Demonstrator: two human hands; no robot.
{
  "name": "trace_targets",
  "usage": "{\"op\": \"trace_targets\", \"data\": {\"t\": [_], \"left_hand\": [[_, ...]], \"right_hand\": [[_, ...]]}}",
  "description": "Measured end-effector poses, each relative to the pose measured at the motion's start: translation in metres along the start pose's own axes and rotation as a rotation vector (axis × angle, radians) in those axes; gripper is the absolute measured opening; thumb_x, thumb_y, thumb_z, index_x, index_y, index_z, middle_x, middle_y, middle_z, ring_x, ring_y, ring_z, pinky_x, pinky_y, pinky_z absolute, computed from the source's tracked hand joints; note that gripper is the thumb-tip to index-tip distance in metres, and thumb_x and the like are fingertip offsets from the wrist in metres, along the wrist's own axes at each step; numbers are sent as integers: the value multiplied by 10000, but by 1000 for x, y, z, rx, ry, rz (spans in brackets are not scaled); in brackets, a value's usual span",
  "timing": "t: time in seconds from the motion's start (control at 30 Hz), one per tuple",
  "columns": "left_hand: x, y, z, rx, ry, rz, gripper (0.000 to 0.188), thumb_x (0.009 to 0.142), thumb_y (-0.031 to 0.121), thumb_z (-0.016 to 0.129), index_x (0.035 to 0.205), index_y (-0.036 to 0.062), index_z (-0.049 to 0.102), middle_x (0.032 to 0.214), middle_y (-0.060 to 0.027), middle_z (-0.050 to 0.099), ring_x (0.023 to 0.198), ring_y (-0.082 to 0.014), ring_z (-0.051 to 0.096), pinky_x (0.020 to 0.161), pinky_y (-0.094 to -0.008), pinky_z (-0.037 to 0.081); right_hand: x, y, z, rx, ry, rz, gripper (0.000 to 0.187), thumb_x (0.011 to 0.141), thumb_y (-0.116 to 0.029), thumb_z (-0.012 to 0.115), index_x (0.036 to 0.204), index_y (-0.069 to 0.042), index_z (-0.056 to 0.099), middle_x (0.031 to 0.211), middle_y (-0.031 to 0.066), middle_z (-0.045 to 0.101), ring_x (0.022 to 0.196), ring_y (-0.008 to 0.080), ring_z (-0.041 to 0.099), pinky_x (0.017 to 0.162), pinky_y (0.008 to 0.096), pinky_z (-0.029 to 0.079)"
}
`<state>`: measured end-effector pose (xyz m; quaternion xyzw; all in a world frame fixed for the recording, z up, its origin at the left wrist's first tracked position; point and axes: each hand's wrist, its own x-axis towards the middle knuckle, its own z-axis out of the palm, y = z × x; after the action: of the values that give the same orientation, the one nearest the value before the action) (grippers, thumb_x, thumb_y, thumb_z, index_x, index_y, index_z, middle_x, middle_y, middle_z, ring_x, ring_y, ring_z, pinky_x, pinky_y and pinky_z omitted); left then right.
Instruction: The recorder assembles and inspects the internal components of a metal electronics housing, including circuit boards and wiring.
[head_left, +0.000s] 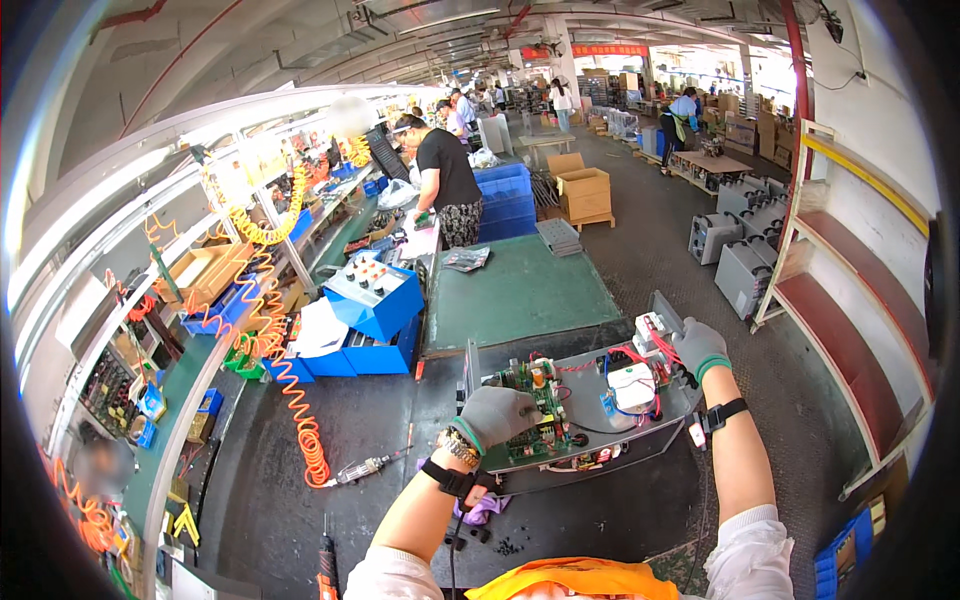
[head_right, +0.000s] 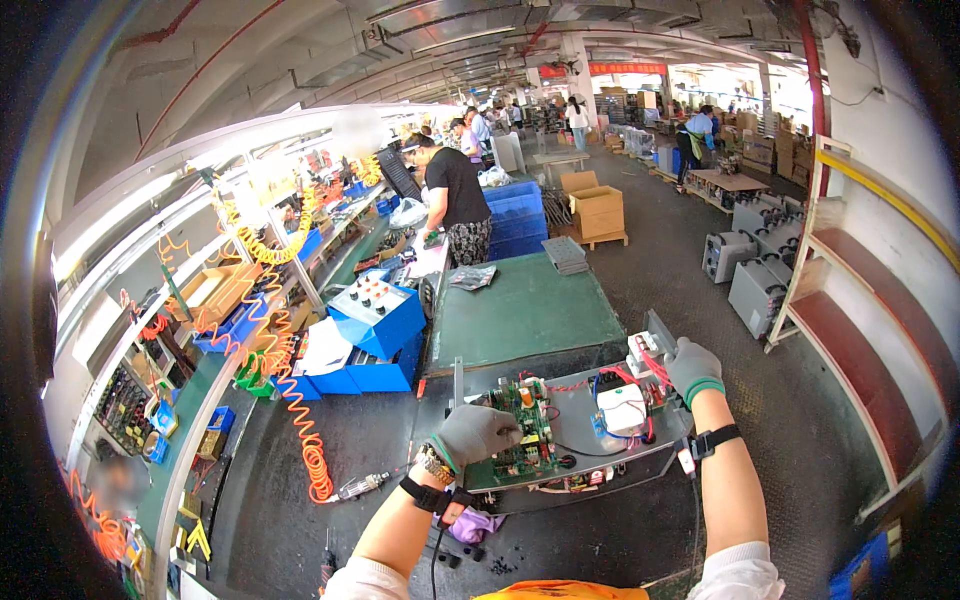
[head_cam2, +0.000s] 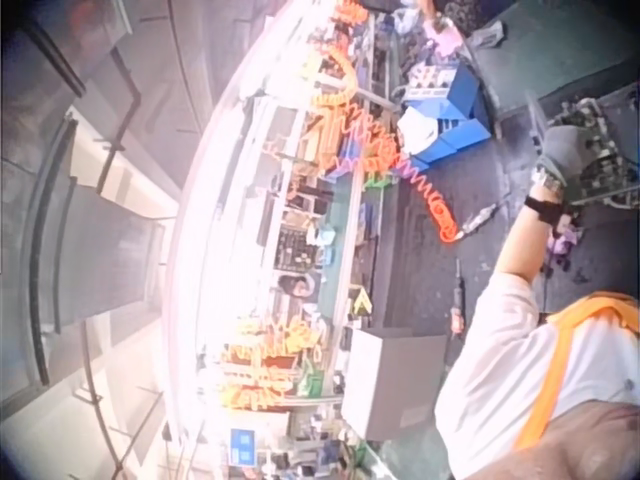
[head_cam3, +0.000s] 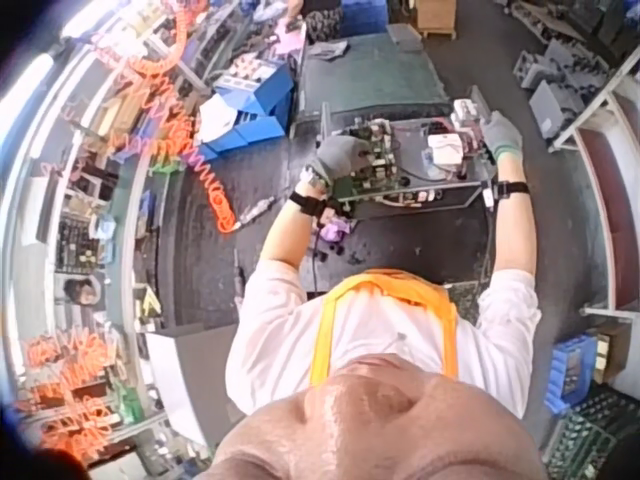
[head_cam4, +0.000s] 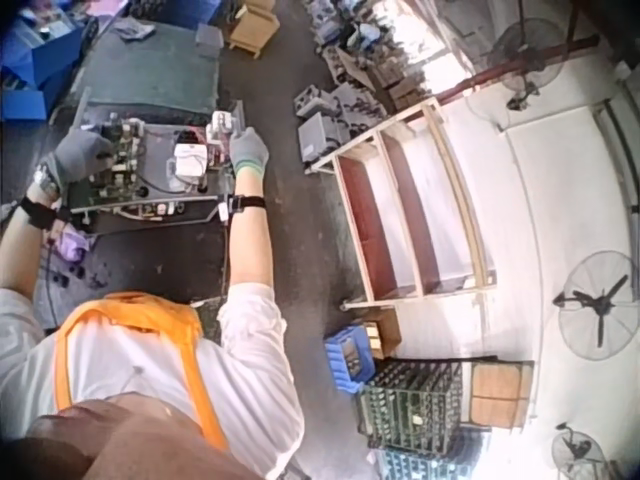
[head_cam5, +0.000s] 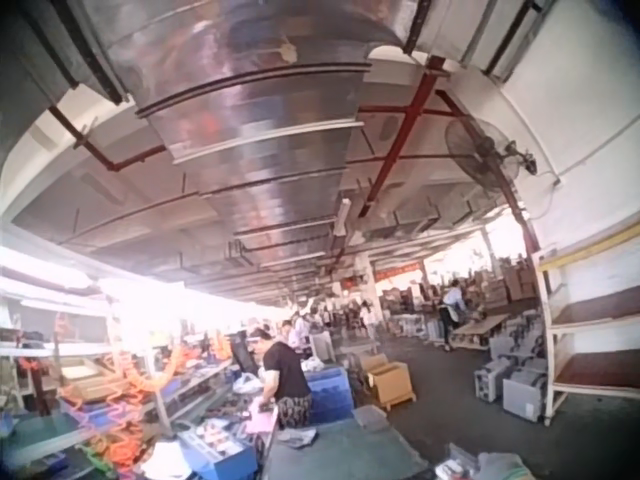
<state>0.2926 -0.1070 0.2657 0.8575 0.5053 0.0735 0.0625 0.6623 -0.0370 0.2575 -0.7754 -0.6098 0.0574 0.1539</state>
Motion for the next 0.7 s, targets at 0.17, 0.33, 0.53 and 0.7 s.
{"op": "trace_targets", "data": {"t": [0.17,0.33,0.53,0.7], "left_hand": [[-1,1,1,-15,26,-13,279,867,430,595,921,197,737,822,-88,707,769,-314,681,724,-435,544],[-1,2,-1,6,29,-1,275,864,427,606,925,191,735,824,-88,707,775,-318,679,718,-436,541],[0,-2,2,-22,25,-15,271,863,421,608,932,191,734,822,-88,707,770,-319,679,716,-433,543],[-2,-3,2,-31,28,-11,273,865,422,607,946,196,738,834,-90,711,779,-311,684,732,-423,544]], "right_hand": [[-1,-1,-1,8,40,-33,309,907,-319,582,1061,-52,599,1019,175,690,995,372,653,867,473,511],[-1,0,-1,25,38,-36,300,904,-316,587,1060,-60,600,1022,169,693,990,371,654,868,468,510],[-3,-1,-2,24,42,-33,321,912,-334,571,1075,-59,604,1016,184,690,978,385,653,855,470,511],[-3,-1,1,42,66,-49,338,915,-335,565,1085,-46,603,1000,205,686,963,400,650,841,475,510]]}}
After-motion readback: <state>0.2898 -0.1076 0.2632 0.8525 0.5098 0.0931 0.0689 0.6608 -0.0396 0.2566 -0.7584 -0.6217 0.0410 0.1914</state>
